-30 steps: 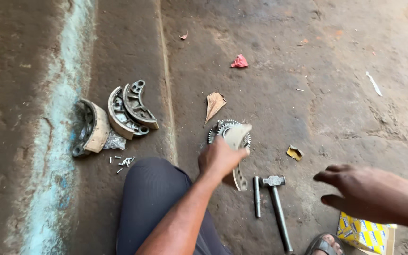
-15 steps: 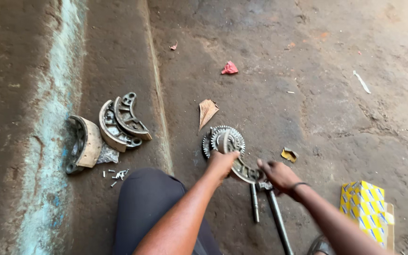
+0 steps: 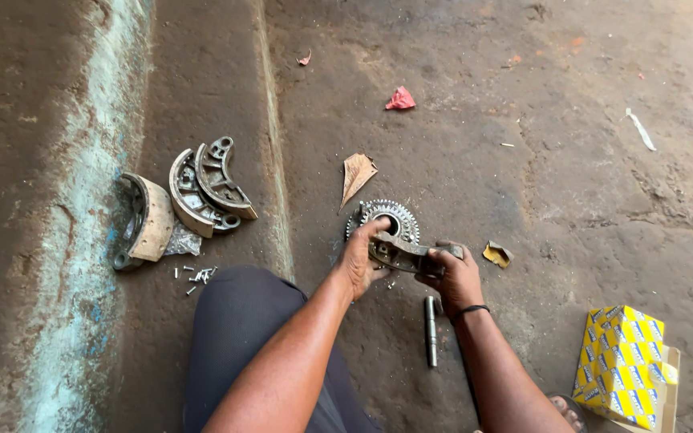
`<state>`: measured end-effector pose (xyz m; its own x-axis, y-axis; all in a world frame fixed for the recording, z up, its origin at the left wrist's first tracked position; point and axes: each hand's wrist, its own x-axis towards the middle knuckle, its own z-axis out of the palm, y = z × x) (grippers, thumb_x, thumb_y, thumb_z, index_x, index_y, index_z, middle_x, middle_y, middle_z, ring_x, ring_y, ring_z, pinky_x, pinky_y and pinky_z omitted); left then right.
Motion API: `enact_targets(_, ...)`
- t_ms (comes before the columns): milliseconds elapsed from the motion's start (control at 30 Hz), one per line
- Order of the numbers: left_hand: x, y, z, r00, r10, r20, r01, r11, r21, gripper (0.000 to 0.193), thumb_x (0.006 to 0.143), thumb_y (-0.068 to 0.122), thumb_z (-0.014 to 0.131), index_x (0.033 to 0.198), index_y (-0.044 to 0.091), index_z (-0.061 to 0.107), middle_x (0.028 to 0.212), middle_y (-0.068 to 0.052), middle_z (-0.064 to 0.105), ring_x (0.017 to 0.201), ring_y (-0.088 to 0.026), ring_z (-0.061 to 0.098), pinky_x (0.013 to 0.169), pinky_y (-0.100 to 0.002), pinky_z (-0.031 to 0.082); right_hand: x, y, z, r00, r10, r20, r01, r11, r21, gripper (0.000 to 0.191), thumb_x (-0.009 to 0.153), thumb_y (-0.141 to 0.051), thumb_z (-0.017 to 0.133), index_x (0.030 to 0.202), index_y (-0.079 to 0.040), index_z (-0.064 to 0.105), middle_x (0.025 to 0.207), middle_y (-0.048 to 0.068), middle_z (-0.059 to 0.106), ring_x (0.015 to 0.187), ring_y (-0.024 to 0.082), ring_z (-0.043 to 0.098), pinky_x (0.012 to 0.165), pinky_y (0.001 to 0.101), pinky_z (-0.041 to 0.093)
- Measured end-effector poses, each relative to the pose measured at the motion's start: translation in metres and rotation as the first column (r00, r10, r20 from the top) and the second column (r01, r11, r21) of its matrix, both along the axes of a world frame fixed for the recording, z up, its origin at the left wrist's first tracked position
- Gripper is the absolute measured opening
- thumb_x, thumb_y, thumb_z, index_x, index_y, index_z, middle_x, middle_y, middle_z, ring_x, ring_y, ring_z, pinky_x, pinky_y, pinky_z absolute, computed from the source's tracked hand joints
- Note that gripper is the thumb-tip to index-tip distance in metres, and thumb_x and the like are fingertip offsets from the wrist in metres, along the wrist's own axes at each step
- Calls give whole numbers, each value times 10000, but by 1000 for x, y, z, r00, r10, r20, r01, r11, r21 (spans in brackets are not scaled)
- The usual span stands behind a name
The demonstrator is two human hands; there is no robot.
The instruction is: The person sits on the floor and assembles mechanical parts, including brake shoes and a gear. They use a hammer and a metal punch to drive pins into the brake shoe assembly, repeatedly striking the punch to secure the components.
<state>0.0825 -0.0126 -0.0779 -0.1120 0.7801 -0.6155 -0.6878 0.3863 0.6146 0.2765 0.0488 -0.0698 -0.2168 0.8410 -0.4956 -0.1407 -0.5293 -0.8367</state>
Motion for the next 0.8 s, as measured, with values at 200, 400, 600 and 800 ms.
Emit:
enact_targets(200, -3, -3, 0, 991, -4, -134, -39, 948, -317, 744, 846, 551, 563, 1441, 109, 507, 1362, -219, 612, 1184, -431, 628, 1010, -588, 465, -3, -12, -8, 990, 47, 134, -59, 994, 87, 547, 831, -41, 677, 1360, -92, 547, 1038, 118, 692, 850, 246, 729, 709, 412, 624)
enact_targets(400, -4, -11, -17, 941, -96, -326, -62, 894, -444, 587, 807, 238, 630, 1365, 63, 589, 1401, -198, 558, 1229, -445, 564, 991, -654, 499, -2, -20, -18, 983, 75, 170, -104, 980, 170, 616, 808, 7, 692, 1402, -53, 537, 1032, 134, 694, 847, 222, 713, 716, 348, 601)
enact_targets(600, -1, -9, -2, 948, -103, -300, -38, 902, -429, 586, 804, 312, 651, 1337, 68, 632, 1350, -189, 648, 1161, -385, 631, 963, -617, 483, 6, -11, -16, 988, 112, 105, -129, 976, 175, 657, 747, 28, 691, 1383, -54, 545, 1088, 120, 691, 903, 196, 713, 776, 325, 615)
enact_targets(800, -3, -9, -7, 786, -87, -612, -193, 906, -377, 525, 771, 302, 701, 1115, -93, 721, 1203, -264, 729, 1087, -347, 712, 914, -491, 558, 6, -19, -12, 990, 144, 3, -144, 989, 10, 540, 836, -113, 716, 1333, 15, 547, 1080, 146, 660, 856, 231, 685, 738, 395, 612)
